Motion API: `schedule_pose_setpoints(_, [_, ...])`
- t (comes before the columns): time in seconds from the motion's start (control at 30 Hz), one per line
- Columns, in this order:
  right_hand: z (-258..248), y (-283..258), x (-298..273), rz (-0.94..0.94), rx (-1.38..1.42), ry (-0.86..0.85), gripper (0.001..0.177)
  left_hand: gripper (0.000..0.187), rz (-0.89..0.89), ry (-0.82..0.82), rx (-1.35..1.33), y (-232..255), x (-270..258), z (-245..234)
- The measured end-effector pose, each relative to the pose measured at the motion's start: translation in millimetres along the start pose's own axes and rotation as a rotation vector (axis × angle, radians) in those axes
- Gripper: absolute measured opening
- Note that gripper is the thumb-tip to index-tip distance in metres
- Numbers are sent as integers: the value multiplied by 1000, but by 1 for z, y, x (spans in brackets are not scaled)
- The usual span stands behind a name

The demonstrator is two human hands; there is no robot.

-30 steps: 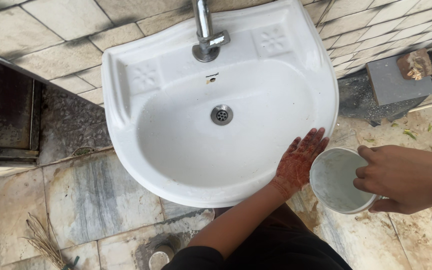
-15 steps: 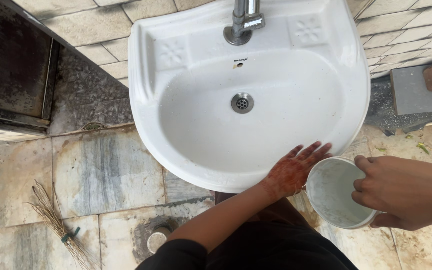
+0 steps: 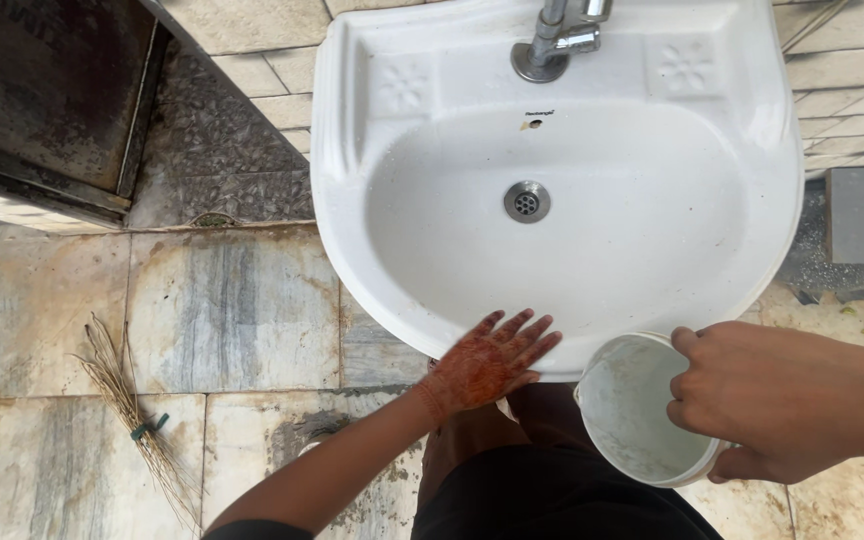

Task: The person fills a bucket with water from a tap, pours it onto a sink basin, and then scrubs the sink surface using a small sponge.

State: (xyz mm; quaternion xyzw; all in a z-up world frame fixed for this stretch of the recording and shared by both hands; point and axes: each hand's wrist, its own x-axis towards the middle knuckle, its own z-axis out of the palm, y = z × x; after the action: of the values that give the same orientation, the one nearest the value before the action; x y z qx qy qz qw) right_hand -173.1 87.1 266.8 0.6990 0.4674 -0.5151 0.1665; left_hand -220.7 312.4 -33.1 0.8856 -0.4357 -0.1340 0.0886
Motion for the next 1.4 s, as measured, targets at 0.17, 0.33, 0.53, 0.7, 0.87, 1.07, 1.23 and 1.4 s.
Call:
schedule_pose_setpoints(0.17, [-28,-11,11,-9,-27,-47,46,63,-16,230,-361,33,42,12])
schedule_pose_setpoints(0.33, [-48,-17,25,-18,-81,-58,45,71,-67,38,19,2,-2,14])
schedule_pose_setpoints(0.53, [-78,-18,44,-55,-136,-8,44,64,-365,-160,53,-82,-76,-6])
schedule_pose_setpoints(0.7, [-109,-21,56,-45,-202,36,48,64,-189,295,102,-33,-52,-7])
schedule_pose_setpoints(0.87, [-129,-17,72,-73,-263,141,47,71,-344,35,-36,-94,-71,-45])
schedule_pose_setpoints(1.07, [-163,-17,87,-63,-289,202,46,57,-488,-87,117,-96,-57,-69])
schedule_pose_setpoints(1.23, [-198,-23,92,64,-273,170,45,56,-406,-229,154,-147,-62,-72])
schedule_pose_setpoints(1.4, [-230,-6,102,106,-286,283,49,71,-762,408,79,-197,-47,-62])
